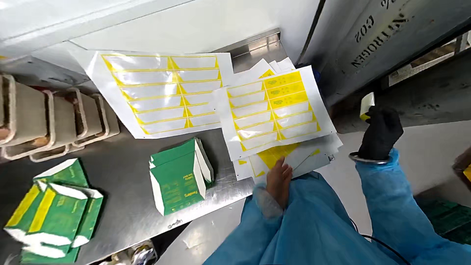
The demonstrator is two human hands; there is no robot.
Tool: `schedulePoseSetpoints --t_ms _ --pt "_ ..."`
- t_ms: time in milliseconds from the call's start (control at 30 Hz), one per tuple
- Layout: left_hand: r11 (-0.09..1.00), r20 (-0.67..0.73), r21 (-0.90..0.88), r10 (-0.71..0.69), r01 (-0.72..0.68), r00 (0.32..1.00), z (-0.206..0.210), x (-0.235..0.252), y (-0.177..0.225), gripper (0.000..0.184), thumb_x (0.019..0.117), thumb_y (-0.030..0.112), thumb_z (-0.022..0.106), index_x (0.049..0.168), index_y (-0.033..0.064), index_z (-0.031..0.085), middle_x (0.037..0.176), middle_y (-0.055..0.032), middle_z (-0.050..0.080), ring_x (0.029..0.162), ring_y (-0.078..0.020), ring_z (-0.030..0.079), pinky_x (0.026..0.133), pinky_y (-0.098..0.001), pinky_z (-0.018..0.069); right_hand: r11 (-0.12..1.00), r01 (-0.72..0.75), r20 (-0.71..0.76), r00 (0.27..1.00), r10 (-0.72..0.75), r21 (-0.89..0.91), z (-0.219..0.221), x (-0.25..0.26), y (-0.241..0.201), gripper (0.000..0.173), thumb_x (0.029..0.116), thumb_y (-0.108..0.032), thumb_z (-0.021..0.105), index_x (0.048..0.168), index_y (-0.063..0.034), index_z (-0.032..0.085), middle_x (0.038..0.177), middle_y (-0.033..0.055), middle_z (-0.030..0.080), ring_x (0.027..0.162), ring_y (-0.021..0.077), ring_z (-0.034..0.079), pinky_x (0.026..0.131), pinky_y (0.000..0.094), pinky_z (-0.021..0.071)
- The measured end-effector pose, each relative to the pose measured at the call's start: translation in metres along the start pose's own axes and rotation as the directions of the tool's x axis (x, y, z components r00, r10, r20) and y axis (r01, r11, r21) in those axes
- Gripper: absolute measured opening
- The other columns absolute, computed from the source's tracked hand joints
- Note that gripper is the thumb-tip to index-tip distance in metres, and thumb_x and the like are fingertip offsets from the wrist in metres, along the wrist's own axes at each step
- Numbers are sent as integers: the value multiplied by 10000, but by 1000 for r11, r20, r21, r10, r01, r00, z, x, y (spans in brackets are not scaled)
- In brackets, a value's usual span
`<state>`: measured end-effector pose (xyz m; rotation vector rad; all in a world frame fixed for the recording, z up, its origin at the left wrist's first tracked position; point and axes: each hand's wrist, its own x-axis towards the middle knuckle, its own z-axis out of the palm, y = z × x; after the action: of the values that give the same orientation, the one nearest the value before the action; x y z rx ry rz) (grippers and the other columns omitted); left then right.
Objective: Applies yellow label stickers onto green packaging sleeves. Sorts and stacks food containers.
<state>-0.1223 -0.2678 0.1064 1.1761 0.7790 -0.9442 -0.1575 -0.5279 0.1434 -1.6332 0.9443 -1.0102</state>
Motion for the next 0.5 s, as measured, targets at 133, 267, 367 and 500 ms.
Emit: schedulePoseSetpoints --t_ms 133,267,367,500 --pt "936 189 -80 353 -344 916 -44 -37 29 528 1124 364 295 1463 11 492 1437 -129 594 1296 -237 598 1108 -405 474 888 448 323 860 -395 -106 50 -76 -24 169 971 -113 660 1080 8 705 1121 124 734 1055 195 696 923 385 582" --pt "877 302 -52 470 -477 829 -81 -47 72 619 1101 519 291 1504 92 487 1458 -80 580 1300 -207 587 1102 -407 481 577 811 696 472 -541 -102 106 -180 -36 235 1013 -214 590 1147 -74 724 1211 106 724 1139 267 669 991 467 512" --pt "829 151 61 543 -556 826 -131 -44 82 443 1101 341 462 1458 99 561 1365 -85 647 1200 -213 646 1028 -411 534 573 818 875 238 -422 54 132 -229 -43 391 1069 -335 481 1328 -114 675 1415 36 645 1326 190 584 1140 462 418" --pt "805 -26 -108 584 -583 811 -196 -46 91 338 1079 135 515 1386 21 599 1335 -145 659 1148 -262 683 1017 -418 556 754 657 799 460 -388 -12 152 -249 -57 444 963 -429 665 1290 -132 707 1321 30 698 1255 208 629 1081 458 491"
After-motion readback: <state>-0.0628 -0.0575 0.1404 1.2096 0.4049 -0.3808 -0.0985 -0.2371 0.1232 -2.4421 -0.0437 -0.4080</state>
